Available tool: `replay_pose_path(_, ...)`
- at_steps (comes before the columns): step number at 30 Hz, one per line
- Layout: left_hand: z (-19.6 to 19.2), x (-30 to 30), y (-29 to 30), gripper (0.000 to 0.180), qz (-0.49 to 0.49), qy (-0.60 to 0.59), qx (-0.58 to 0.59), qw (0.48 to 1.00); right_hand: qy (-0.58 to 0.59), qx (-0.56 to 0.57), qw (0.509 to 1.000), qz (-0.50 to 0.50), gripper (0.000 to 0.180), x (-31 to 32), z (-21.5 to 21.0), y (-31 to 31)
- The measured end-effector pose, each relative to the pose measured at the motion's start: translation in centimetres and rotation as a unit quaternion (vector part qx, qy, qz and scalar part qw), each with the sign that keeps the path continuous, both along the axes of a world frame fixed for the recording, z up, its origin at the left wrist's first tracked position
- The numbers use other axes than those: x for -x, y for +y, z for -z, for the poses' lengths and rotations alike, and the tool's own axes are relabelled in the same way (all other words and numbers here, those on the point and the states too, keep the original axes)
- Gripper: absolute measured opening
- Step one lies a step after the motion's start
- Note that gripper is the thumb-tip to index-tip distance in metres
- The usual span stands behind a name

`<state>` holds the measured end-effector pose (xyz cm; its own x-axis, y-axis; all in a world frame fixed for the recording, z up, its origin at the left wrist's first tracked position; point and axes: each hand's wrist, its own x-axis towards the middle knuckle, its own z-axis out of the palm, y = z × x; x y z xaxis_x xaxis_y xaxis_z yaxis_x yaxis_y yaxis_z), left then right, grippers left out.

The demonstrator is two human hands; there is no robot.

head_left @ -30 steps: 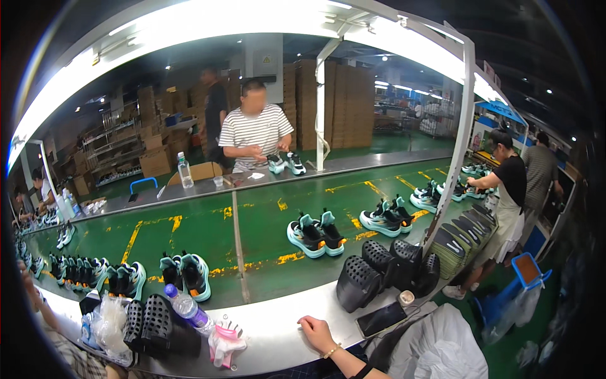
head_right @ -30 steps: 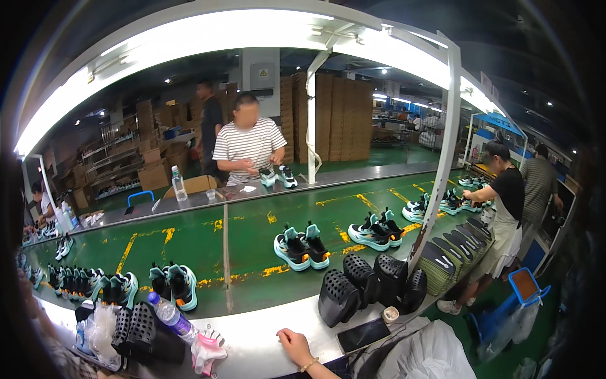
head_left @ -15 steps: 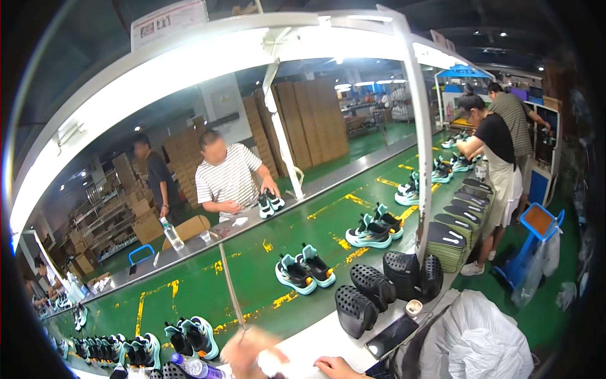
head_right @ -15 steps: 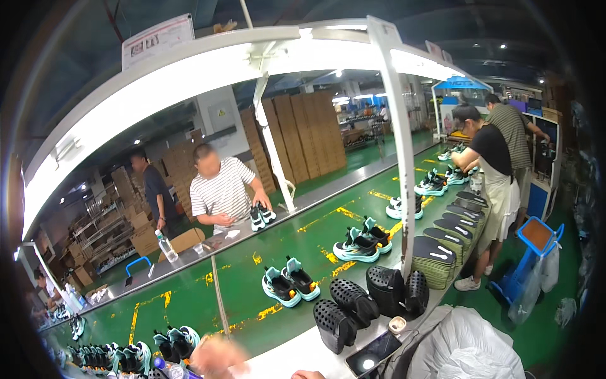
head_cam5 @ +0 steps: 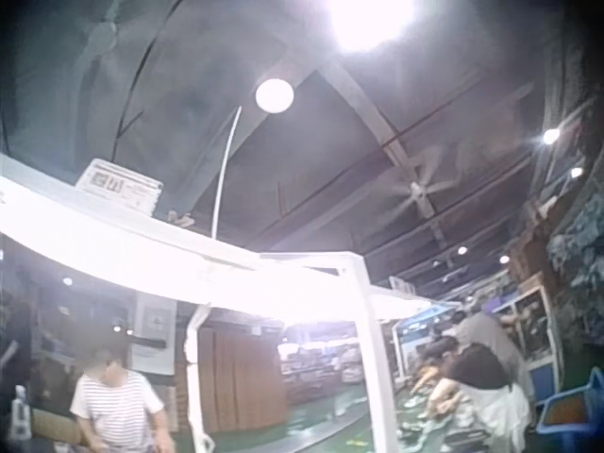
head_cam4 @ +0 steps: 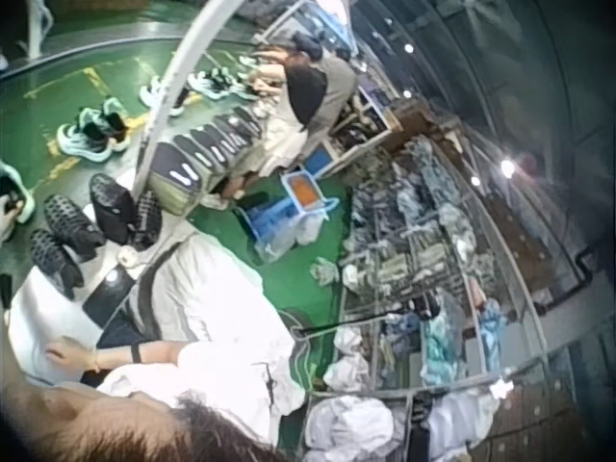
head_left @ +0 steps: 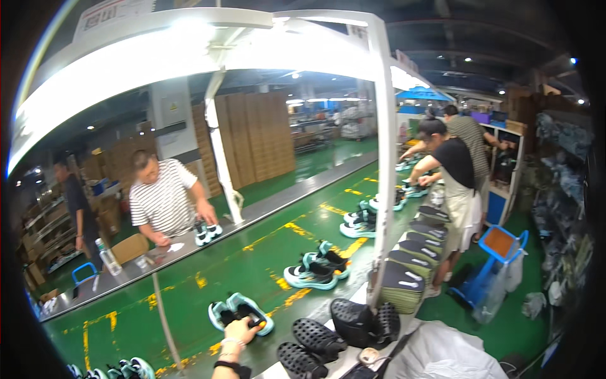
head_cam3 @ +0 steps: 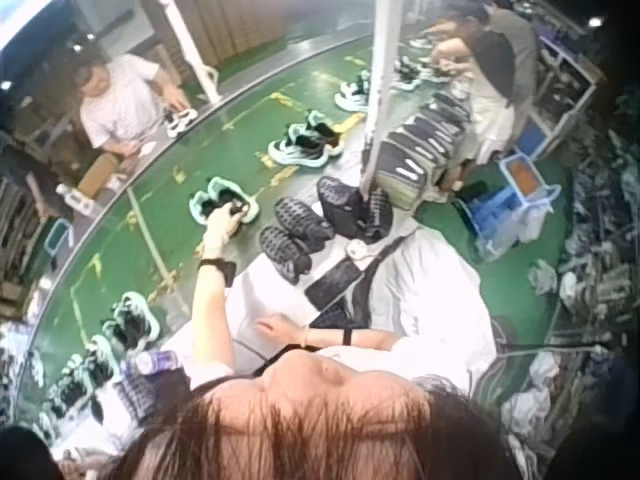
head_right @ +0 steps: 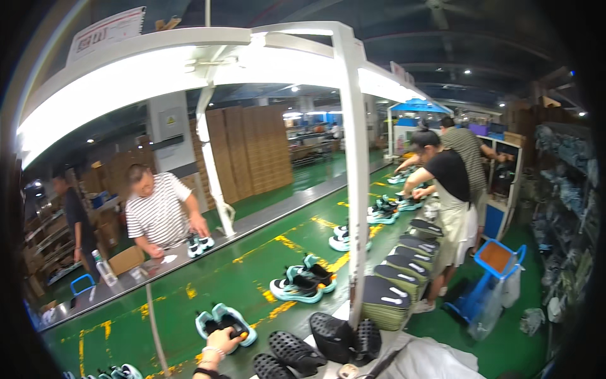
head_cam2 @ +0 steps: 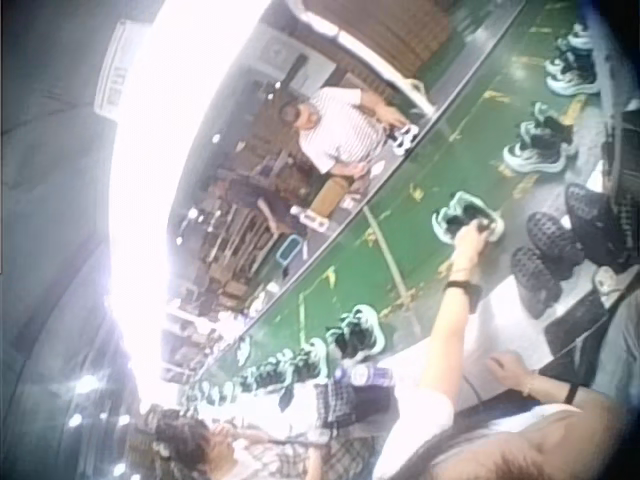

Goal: Inspect and organize finished sneakers on a conveyor belt in a shoe factory.

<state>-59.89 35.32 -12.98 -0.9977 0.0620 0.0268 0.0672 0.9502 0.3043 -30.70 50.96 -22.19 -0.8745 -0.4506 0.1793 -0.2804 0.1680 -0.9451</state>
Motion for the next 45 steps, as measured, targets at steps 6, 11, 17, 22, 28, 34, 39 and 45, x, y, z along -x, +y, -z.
replay_pose_path(6,0.1,-5.6,-0.3,0.052,0.033,-0.018,-0.026,0.999,0.019,-0.020,0.999,-0.022,0.023,0.9,0.2,1.3)
replay_pose_path(11,1.9,-5.6,-3.7,0.021,-0.161,0.101,-0.111,0.975,0.027,0.004,1.000,-0.005,0.025,1.3,1.4,0.8)
replay_pose_path(17,10.7,1.4,-4.1,0.024,0.005,-0.117,0.168,0.979,-0.069,0.023,0.997,0.017,0.025,0.1,-4.3,2.8)
replay_pose_path(22,18.4,3.0,-10.1,0.024,0.057,-0.090,0.232,0.967,0.266,-0.092,0.951,0.129,0.026,2.1,-18.7,7.2)
replay_pose_path(28,7.7,-4.0,-1.3,0.023,0.029,-0.080,0.210,0.974,0.256,-0.304,0.856,0.331,0.033,8.6,-20.1,12.2)
replay_pose_path(34,4.6,-6.2,-3.1,0.027,0.102,-0.143,0.088,0.980,0.233,-0.429,0.822,0.292,0.044,8.7,-17.5,10.9)
replay_pose_path(39,14.8,-3.7,-10.0,0.023,0.305,-0.064,0.258,0.915,0.228,-0.477,0.807,0.264,0.051,8.5,-18.6,8.1)
replay_pose_path(45,0.4,-10.0,-3.1,0.020,0.007,-0.035,0.053,0.998,0.270,-0.381,0.854,0.229,0.054,8.1,-26.3,5.0)
